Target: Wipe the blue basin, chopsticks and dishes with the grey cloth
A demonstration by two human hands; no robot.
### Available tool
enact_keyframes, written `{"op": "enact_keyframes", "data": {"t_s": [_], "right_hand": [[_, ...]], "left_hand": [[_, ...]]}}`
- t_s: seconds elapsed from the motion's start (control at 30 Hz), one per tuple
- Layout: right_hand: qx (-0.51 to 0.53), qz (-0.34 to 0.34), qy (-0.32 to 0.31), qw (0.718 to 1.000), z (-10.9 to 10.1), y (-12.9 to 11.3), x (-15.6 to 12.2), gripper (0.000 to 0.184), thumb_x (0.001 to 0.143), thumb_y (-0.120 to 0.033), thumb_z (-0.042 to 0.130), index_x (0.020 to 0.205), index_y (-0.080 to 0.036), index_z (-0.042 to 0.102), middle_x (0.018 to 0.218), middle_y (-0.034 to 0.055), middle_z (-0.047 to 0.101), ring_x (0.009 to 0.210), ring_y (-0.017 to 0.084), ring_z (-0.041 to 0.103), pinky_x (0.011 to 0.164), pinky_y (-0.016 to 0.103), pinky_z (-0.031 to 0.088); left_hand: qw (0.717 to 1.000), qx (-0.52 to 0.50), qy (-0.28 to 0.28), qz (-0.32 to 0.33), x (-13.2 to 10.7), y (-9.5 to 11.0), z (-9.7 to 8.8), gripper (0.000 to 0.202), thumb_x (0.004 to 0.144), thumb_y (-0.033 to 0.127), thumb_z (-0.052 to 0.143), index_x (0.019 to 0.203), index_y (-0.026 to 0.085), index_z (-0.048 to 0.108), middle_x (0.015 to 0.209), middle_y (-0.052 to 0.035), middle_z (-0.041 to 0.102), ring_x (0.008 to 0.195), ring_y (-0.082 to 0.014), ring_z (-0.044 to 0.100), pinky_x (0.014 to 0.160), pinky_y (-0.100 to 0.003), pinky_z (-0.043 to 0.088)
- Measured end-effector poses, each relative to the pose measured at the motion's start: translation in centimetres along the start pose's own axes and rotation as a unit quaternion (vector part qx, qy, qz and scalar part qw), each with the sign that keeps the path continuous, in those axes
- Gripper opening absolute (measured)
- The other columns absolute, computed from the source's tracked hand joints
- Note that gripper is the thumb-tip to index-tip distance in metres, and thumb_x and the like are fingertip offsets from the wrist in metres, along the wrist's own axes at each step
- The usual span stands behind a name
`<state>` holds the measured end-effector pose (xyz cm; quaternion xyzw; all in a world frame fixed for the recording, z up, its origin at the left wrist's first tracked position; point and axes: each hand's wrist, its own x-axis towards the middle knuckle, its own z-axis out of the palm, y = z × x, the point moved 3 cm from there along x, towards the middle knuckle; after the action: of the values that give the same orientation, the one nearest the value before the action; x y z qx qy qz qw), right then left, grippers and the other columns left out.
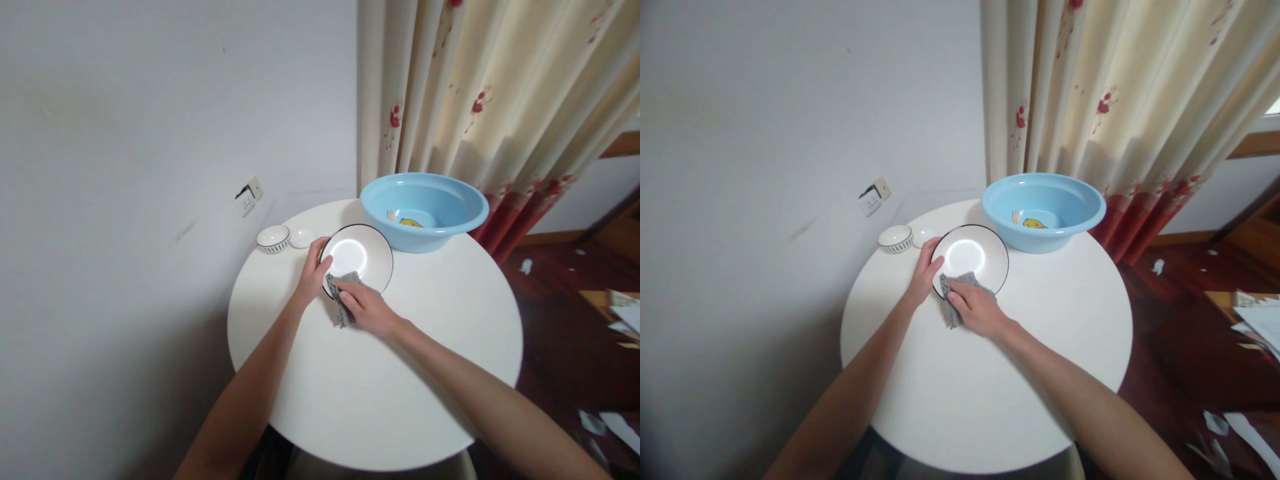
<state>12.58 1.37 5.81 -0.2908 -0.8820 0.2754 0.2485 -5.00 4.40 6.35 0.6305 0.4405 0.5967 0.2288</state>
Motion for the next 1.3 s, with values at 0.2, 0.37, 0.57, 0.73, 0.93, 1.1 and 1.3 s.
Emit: {"op": "enact_keyframes", "data": {"t_s": [0.2, 0.37, 0.57, 0.73, 0.93, 1.1, 1.3], "right_hand": [[-0.161, 0.072, -0.008, 0.984, -0.5, 1.6, 0.0, 0.039, 0.102, -0.045, 0.040, 0.091, -0.020, 0.068, 0.096, 0.0076, 0.071, 0.093, 0.021, 0.061, 0.087, 0.033, 0.041], [-0.149, 0.062, 0.005, 0.987, -0.7, 1.4, 0.0, 0.044, 0.105, -0.042, 0.032, 0.090, -0.020, 0.067, 0.094, 0.0066, 0.071, 0.094, 0.021, 0.061, 0.086, 0.033, 0.041], [-0.140, 0.059, 0.029, 0.988, -0.2, 1.6, 0.0, 0.046, 0.106, -0.041, 0.029, 0.088, -0.019, 0.065, 0.094, 0.0059, 0.070, 0.096, 0.020, 0.062, 0.088, 0.032, 0.038], [-0.092, 0.058, 0.024, 0.994, -0.3, 1.3, 0.1, 0.043, 0.103, -0.047, 0.035, 0.095, -0.019, 0.067, 0.099, 0.0057, 0.070, 0.096, 0.020, 0.061, 0.088, 0.034, 0.040], [0.092, -0.035, 0.008, 0.995, 0.4, 0.1, 0.2, 0.045, 0.103, -0.047, 0.033, 0.126, -0.021, 0.062, 0.130, 0.0082, 0.064, 0.116, 0.022, 0.058, 0.100, 0.036, 0.043], [0.094, -0.040, 0.026, 0.994, 0.9, 0.1, 0.0, 0.047, 0.104, -0.043, 0.031, 0.134, -0.018, 0.058, 0.140, 0.0096, 0.058, 0.126, 0.021, 0.053, 0.108, 0.038, 0.038], [-0.140, 0.080, -0.027, 0.986, -1.0, 1.6, 0.0, 0.048, 0.103, -0.044, 0.035, 0.090, -0.018, 0.073, 0.097, 0.0099, 0.073, 0.098, 0.023, 0.065, 0.093, 0.034, 0.043]], "left_hand": [[0.999, -0.029, -0.021, -0.005, 0.1, 0.1, 0.0, 0.048, 0.090, 0.042, 0.059, 0.132, 0.019, 0.050, 0.137, -0.0119, 0.054, 0.132, -0.0283, 0.048, 0.115, -0.045, 0.033], [0.995, -0.024, -0.094, -0.016, -0.3, 0.5, 0.2, 0.068, 0.089, 0.044, 0.061, 0.148, 0.022, 0.035, 0.158, -0.0108, 0.034, 0.147, -0.0299, 0.029, 0.122, -0.045, 0.020], [0.993, -0.006, -0.099, -0.060, -0.6, 0.0, 0.0, 0.097, 0.081, 0.042, 0.071, 0.155, 0.028, 0.010, 0.162, -0.0120, 0.020, 0.149, -0.0305, 0.023, 0.122, -0.047, 0.020], [0.997, 0.001, -0.052, -0.050, -0.5, -0.9, 0.1, 0.080, 0.079, 0.044, 0.072, 0.140, 0.022, 0.025, 0.143, -0.0148, 0.040, 0.133, -0.0306, 0.044, 0.114, -0.047, 0.034], [0.999, 0.002, -0.024, -0.021, -0.3, -0.2, -0.1, 0.047, 0.093, 0.043, 0.052, 0.134, 0.021, 0.046, 0.140, -0.0100, 0.050, 0.134, -0.0270, 0.043, 0.117, -0.043, 0.030], [1.000, -0.017, -0.017, -0.012, -0.1, 0.5, -0.4, 0.045, 0.094, 0.043, 0.053, 0.131, 0.018, 0.056, 0.136, -0.0101, 0.058, 0.130, -0.0278, 0.050, 0.114, -0.043, 0.034], [0.999, -0.031, -0.014, -0.020, 0.0, 0.2, -0.6, 0.045, 0.093, 0.041, 0.056, 0.132, 0.019, 0.058, 0.137, -0.0098, 0.059, 0.129, -0.0280, 0.051, 0.113, -0.042, 0.036]]}}
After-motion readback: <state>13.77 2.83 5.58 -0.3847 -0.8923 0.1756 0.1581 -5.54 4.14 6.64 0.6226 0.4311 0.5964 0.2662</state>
